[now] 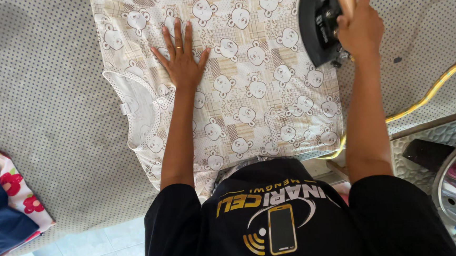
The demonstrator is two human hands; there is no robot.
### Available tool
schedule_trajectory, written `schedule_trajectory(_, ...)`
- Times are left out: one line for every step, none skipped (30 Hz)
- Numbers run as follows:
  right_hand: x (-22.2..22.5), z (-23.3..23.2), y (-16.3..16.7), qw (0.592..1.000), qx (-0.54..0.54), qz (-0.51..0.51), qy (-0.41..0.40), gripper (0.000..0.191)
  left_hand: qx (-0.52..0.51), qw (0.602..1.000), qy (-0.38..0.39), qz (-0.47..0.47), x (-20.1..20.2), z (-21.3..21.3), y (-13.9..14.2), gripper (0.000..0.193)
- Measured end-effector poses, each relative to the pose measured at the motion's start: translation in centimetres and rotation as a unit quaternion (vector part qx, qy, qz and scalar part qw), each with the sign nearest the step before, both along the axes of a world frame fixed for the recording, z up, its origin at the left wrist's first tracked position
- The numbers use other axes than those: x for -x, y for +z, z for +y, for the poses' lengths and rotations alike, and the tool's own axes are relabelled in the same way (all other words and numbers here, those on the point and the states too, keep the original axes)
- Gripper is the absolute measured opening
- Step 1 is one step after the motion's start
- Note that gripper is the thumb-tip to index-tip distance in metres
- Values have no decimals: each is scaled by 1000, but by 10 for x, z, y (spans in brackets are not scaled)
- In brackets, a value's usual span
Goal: The person irons a patterned cloth on an ironing board using a steam iron. They repeatedly smooth the fabric, fold it into smaller sections, and press each fold with the iron. The cloth is handled one at a time and remains on the board throughout the clip.
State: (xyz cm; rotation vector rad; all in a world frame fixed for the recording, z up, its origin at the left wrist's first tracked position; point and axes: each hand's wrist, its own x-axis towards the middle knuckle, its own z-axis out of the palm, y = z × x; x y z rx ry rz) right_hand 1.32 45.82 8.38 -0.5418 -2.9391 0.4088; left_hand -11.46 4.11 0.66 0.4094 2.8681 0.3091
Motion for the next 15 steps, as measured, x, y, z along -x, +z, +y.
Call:
schedule_trajectory(-3,4,1,998,46,-18,37,51,-1,1000,-1,3,1,0,-1,82)
schedule_trajectory(-6,6,1,997,40,-44,45,51,-2,1000,-2,0,1,0,-2,82)
schedule_trajectory(-9,7,-1,995,35,-71,54,50,-3,1000,-3,-3,1,0,-5,82)
schedule_trajectory(-10,7,-5,993,29,-97,66,49,-3,1000,-1,-6,1,0,-9,82)
schedule_trajectory(-9,7,-11,995,20,-74,60,48,-12,1000,0,2,1,0,-13,82)
schedule_trajectory(-3,6,-17,997,12,-53,53,47,-19,1000,1,8,2,-1,-19,81)
schedule_trajectory(4,5,-23,998,6,-34,43,46,-26,1000,-2,12,3,-1,-25,81)
schedule_trajectory(13,4,-29,1000,-29,-4,10,50,-37,999,-3,36,4,-2,-31,78)
schedule_trajectory(28,4,-34,997,-65,28,-22,54,-50,997,-3,61,9,-2,-36,75)
schedule_trajectory(40,5,-36,992,-100,60,-56,57,-62,994,-4,88,14,-2,-40,72)
schedule_trajectory(50,7,-35,991,-108,63,-50,54,-88,986,-28,140,23,0,-43,69)
schedule_trajectory(58,9,-32,990,-114,67,-44,52,-112,973,-51,194,33,0,-44,67)
schedule_trajectory(61,10,-28,989,-121,73,-39,50,-136,956,-76,249,45,1,-43,65)
schedule_trajectory(62,10,-23,994,-89,62,-1,51,-118,947,-105,280,56,2,-39,66)
schedule_trajectory(59,10,-19,996,-58,49,37,52,-101,936,-133,310,66,4,-33,68)
